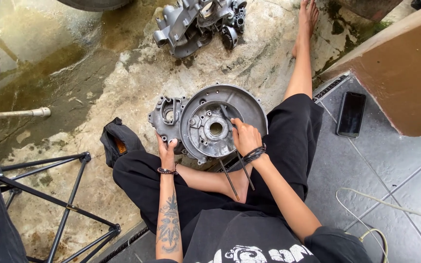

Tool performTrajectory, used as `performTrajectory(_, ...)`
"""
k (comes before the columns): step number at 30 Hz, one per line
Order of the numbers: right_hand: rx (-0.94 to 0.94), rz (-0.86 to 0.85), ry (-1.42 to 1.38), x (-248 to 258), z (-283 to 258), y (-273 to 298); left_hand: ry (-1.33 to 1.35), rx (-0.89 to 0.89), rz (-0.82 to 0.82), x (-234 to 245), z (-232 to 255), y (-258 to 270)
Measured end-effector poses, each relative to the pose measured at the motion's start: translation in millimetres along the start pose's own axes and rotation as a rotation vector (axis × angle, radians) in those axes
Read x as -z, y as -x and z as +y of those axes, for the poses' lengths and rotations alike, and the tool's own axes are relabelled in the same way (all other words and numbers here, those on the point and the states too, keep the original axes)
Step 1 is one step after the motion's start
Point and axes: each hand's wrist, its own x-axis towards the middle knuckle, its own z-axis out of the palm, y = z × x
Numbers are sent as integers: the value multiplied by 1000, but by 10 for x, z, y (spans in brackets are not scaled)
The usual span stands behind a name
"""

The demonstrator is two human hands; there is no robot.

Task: Cleaning a motorcycle engine casing using a small brush and hands while sitting on the floor.

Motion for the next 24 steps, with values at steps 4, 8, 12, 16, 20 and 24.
performTrajectory(4,1,-20,21,6,5,142,-22,15,6,-36,92,38)
performTrajectory(8,-29,-169,154,189,62,490,-18,9,17,-14,46,19)
performTrajectory(12,75,-301,119,240,-120,774,-6,18,13,9,-5,4)
performTrajectory(16,140,-274,-9,-95,-220,772,8,28,25,25,-40,-9)
performTrajectory(20,191,-282,-42,-59,-167,758,92,50,9,125,-260,-52)
performTrajectory(24,211,-291,66,170,-171,696,94,8,8,110,-331,-118)
